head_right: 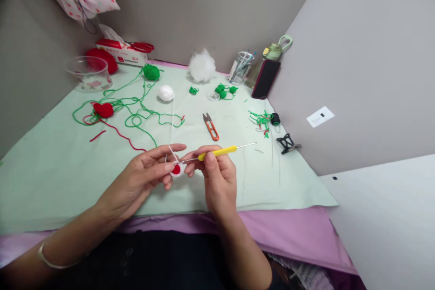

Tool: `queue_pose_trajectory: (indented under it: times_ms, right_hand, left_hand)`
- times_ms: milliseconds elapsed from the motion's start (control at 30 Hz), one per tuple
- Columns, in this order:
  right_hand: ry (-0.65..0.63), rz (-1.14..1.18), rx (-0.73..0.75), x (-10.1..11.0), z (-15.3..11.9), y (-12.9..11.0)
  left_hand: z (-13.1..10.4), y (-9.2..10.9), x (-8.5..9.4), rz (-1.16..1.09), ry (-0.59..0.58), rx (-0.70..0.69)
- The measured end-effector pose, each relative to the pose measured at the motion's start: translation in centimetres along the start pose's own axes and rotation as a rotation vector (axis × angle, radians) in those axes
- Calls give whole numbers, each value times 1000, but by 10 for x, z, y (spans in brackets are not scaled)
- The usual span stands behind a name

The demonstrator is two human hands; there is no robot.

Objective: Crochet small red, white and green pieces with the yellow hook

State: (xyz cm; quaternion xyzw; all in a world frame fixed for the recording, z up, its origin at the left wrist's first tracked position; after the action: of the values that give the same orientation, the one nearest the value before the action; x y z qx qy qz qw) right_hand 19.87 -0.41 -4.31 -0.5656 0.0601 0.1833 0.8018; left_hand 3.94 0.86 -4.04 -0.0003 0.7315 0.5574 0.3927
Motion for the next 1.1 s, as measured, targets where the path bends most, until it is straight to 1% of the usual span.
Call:
queue_pose_trajectory:
  times_ms: [133,300,400,500,567,700,800,867,933,1000,1033,1100]
  right_hand:
    - [-10,-156,53,-2,-4,-7]
    - [-28,-480,146,-7,-13,-19]
    - [-66,-648,232,-11,-15,-21]
    - [-109,-781,367,-16,-17,-20]
    - [-108,-841,436,-18,-18,-17]
    - [-95,-938,542,-20,-23,-8]
    - [-108,-1010,569,-22,-24,-4]
    - [-90,-950,562,-23,-22,-5]
    - [-51,-816,517,-21,-18,-7]
    - [-37,-724,447,-21,-14,-8]
    - [-39,-719,432,-21,-14,-8]
    - [-60,-793,457,-22,-15,-8]
  left_hand:
    - [-2,0,3,80,20,-28]
    - [-4,1,4,240,56,-121]
    - [-7,3,2,438,126,-205]
    - [-11,8,-1,672,220,-355]
    - [-11,9,-3,761,229,-428]
    - [-11,11,-7,859,234,-530]
    - [-11,12,-7,941,259,-615]
    - [-13,11,-7,967,260,-655]
    - [-14,10,-5,949,249,-668]
    - [-15,9,-4,909,257,-624]
    - [-15,9,-4,885,267,-584]
    - [-15,9,-3,808,292,-484]
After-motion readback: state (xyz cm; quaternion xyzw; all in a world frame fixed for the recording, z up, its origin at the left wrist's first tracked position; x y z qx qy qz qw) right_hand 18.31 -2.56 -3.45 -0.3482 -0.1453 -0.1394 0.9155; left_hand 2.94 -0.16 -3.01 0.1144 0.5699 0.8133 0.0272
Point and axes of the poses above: each hand's wrist, its own z-axis towards the middle knuckle, its own x-axis out of the back of the hand, y = z × x, the point moved 3 cm from there along z, towards the middle knuckle, and after that the axes turned 12 degrees about -y, right-handed, at the moved point
